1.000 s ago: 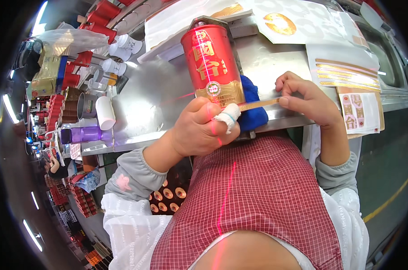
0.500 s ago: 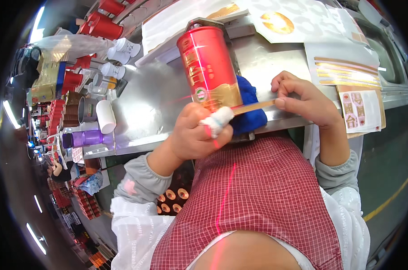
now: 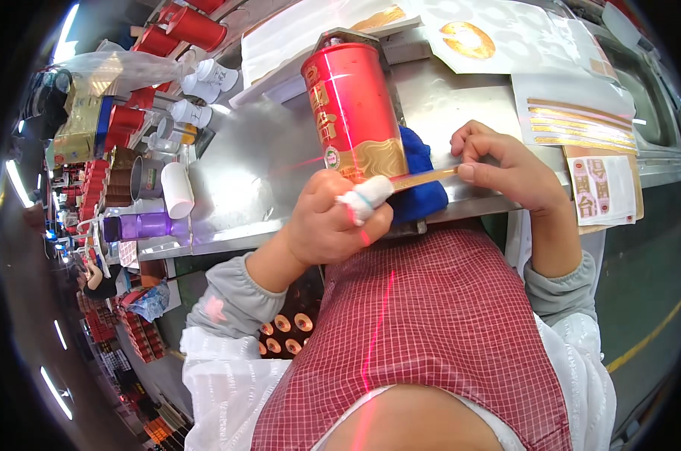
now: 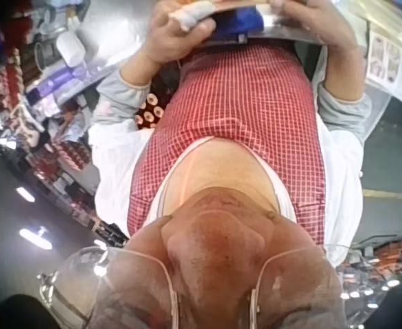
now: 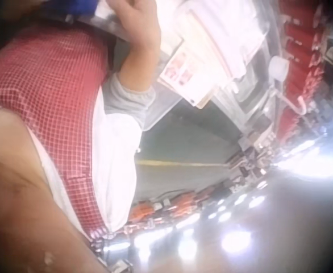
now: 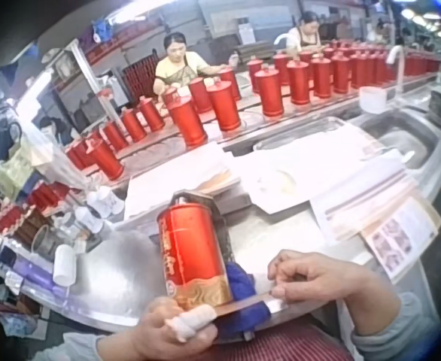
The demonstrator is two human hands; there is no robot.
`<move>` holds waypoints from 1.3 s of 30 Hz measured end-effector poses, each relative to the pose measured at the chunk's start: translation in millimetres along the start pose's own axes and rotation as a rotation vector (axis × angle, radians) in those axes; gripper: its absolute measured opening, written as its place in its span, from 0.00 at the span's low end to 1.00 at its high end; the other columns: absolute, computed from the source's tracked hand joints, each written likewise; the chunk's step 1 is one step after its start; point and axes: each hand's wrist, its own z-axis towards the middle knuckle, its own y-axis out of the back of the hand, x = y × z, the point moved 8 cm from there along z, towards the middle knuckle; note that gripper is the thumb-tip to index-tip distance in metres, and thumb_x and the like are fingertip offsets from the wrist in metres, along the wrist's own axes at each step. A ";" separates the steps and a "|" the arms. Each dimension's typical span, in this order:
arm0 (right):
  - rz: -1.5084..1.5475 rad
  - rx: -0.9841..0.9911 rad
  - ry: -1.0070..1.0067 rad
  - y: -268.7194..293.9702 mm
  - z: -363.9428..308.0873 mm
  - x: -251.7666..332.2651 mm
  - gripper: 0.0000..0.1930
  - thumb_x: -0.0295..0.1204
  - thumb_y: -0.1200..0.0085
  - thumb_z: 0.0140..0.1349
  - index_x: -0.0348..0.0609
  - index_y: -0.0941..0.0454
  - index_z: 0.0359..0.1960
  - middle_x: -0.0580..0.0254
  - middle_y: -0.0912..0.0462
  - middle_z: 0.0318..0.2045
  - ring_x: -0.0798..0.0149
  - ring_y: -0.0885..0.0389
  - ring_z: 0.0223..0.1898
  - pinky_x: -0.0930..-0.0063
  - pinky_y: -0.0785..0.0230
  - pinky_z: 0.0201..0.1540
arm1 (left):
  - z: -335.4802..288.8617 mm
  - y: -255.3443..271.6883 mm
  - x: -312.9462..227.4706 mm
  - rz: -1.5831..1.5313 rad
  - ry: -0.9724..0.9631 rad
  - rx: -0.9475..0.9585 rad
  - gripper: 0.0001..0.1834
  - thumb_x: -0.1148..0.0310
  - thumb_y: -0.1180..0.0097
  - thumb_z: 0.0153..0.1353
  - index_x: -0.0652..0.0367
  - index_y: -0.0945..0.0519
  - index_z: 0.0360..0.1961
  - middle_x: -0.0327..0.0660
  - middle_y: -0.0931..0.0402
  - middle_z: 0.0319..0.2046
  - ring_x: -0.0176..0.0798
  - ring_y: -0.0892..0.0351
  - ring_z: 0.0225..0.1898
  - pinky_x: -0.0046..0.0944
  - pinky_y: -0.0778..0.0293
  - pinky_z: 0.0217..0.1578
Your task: The person applies gold decorative labels to a red cylindrical container. They use a green squeegee to smooth the labels and a wooden stick to press the edges. The person handles the container and labels one at a time, rotating the container to apply labels to different sides.
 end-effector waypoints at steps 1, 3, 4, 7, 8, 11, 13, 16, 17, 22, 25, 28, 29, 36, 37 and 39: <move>-0.008 -0.005 0.018 1.4 -1.1 3.8 0.12 0.33 0.42 0.60 0.44 0.32 0.23 0.64 0.31 0.42 0.71 0.35 0.42 0.77 0.42 0.47 | -3.9 1.7 4.4 -0.031 0.084 -0.009 0.15 0.79 0.33 0.38 0.52 0.20 0.30 0.41 0.24 0.42 0.44 0.28 0.37 0.40 0.31 0.36; -0.030 0.002 0.058 4.1 -1.5 16.8 0.12 0.32 0.42 0.60 0.43 0.31 0.24 0.62 0.30 0.42 0.69 0.34 0.44 0.75 0.41 0.49 | -14.5 7.0 12.1 -0.077 0.254 -0.070 0.14 0.77 0.33 0.45 0.54 0.21 0.34 0.45 0.24 0.42 0.46 0.27 0.39 0.43 0.31 0.40; -0.042 0.016 0.101 5.6 -3.3 26.2 0.11 0.33 0.43 0.60 0.43 0.30 0.24 0.62 0.30 0.42 0.67 0.34 0.45 0.73 0.42 0.50 | -18.3 11.8 15.3 -0.103 0.333 -0.123 0.13 0.76 0.34 0.50 0.55 0.22 0.36 0.47 0.23 0.42 0.47 0.26 0.40 0.45 0.32 0.42; -0.085 0.031 0.190 8.6 -8.5 42.1 0.10 0.32 0.43 0.60 0.42 0.29 0.25 0.61 0.30 0.42 0.67 0.34 0.44 0.74 0.42 0.49 | -42.3 10.9 20.4 -0.132 0.551 -0.104 0.12 0.78 0.36 0.47 0.54 0.19 0.34 0.45 0.20 0.39 0.45 0.23 0.39 0.44 0.29 0.40; -0.103 0.014 0.193 9.0 -9.3 41.5 0.10 0.31 0.43 0.61 0.41 0.29 0.25 0.62 0.30 0.41 0.70 0.34 0.40 0.77 0.41 0.46 | -45.7 9.9 18.3 -0.122 0.546 -0.101 0.12 0.79 0.36 0.46 0.54 0.19 0.34 0.44 0.20 0.39 0.45 0.24 0.39 0.44 0.29 0.40; -0.089 -0.026 0.150 8.9 -7.6 26.1 0.10 0.30 0.44 0.61 0.40 0.29 0.25 0.63 0.30 0.40 0.72 0.34 0.37 0.80 0.41 0.42 | -34.2 14.6 5.1 -0.035 0.389 -0.189 0.13 0.79 0.35 0.44 0.54 0.19 0.33 0.43 0.19 0.40 0.46 0.25 0.39 0.41 0.28 0.39; -0.076 -0.036 0.128 7.1 -5.6 14.5 0.10 0.30 0.44 0.61 0.40 0.29 0.25 0.63 0.30 0.39 0.72 0.35 0.37 0.80 0.41 0.42 | -30.1 11.8 4.8 -0.038 0.338 -0.172 0.14 0.80 0.34 0.43 0.55 0.18 0.33 0.42 0.19 0.41 0.46 0.26 0.38 0.39 0.27 0.37; -0.071 -0.036 0.114 6.5 -2.4 7.9 0.10 0.29 0.44 0.61 0.40 0.30 0.24 0.64 0.30 0.39 0.72 0.35 0.38 0.80 0.41 0.42 | -15.7 11.3 2.9 -0.046 0.124 -0.138 0.17 0.77 0.33 0.36 0.53 0.18 0.32 0.39 0.21 0.40 0.42 0.28 0.36 0.37 0.29 0.33; -0.058 -0.033 0.098 6.0 -1.8 7.3 0.10 0.29 0.44 0.61 0.40 0.30 0.24 0.64 0.31 0.39 0.72 0.35 0.38 0.80 0.41 0.42 | -10.5 10.4 2.3 -0.062 0.075 -0.111 0.18 0.77 0.33 0.35 0.52 0.18 0.32 0.37 0.22 0.39 0.41 0.28 0.36 0.37 0.29 0.33; -0.034 -0.026 0.030 5.3 -1.3 2.3 0.11 0.31 0.44 0.61 0.41 0.30 0.24 0.64 0.31 0.40 0.71 0.35 0.41 0.78 0.41 0.46 | 2.9 -2.0 -1.8 0.055 -0.039 -0.038 0.16 0.71 0.38 0.29 0.48 0.18 0.26 0.33 0.26 0.42 0.39 0.31 0.35 0.36 0.31 0.31; -0.017 -0.011 0.002 3.8 -2.1 3.0 0.13 0.34 0.43 0.60 0.43 0.30 0.23 0.63 0.31 0.43 0.69 0.35 0.46 0.75 0.42 0.51 | 5.4 -7.1 -2.5 0.080 -0.098 -0.029 0.14 0.71 0.38 0.29 0.48 0.18 0.25 0.34 0.26 0.40 0.39 0.31 0.35 0.36 0.31 0.31; -0.021 -0.018 0.030 4.8 -4.1 8.7 0.13 0.34 0.43 0.60 0.43 0.31 0.23 0.64 0.31 0.42 0.70 0.35 0.44 0.76 0.42 0.49 | 1.6 0.6 3.9 0.020 -0.022 -0.061 0.12 0.72 0.38 0.30 0.50 0.19 0.23 0.34 0.25 0.39 0.39 0.31 0.34 0.37 0.32 0.33; -0.030 -0.002 0.027 3.9 -3.1 11.6 0.13 0.34 0.43 0.60 0.44 0.31 0.23 0.64 0.31 0.42 0.71 0.35 0.44 0.77 0.43 0.49 | -3.8 1.5 4.6 -0.003 0.025 -0.062 0.12 0.72 0.38 0.30 0.50 0.19 0.24 0.34 0.25 0.38 0.40 0.31 0.34 0.37 0.32 0.34; -0.010 -0.026 0.034 1.8 -0.2 -2.4 0.11 0.31 0.44 0.62 0.39 0.28 0.25 0.64 0.30 0.38 0.72 0.32 0.38 0.79 0.39 0.43 | 1.4 -2.0 1.0 0.007 0.023 -0.031 0.14 0.74 0.37 0.29 0.52 0.19 0.24 0.35 0.24 0.37 0.41 0.29 0.34 0.41 0.32 0.33; -0.011 -0.024 0.039 0.9 0.7 -1.5 0.11 0.31 0.44 0.62 0.39 0.28 0.25 0.65 0.30 0.38 0.72 0.32 0.38 0.80 0.39 0.43 | 2.8 -4.9 1.3 0.017 0.007 -0.035 0.14 0.74 0.37 0.29 0.52 0.19 0.24 0.36 0.24 0.38 0.42 0.29 0.34 0.41 0.32 0.33; -0.006 -0.036 0.051 2.6 0.0 -0.8 0.11 0.31 0.44 0.62 0.39 0.28 0.25 0.65 0.30 0.38 0.72 0.33 0.38 0.80 0.39 0.43 | 3.0 -5.9 2.2 0.021 -0.011 -0.049 0.14 0.73 0.37 0.30 0.51 0.19 0.25 0.36 0.24 0.40 0.41 0.29 0.35 0.40 0.31 0.32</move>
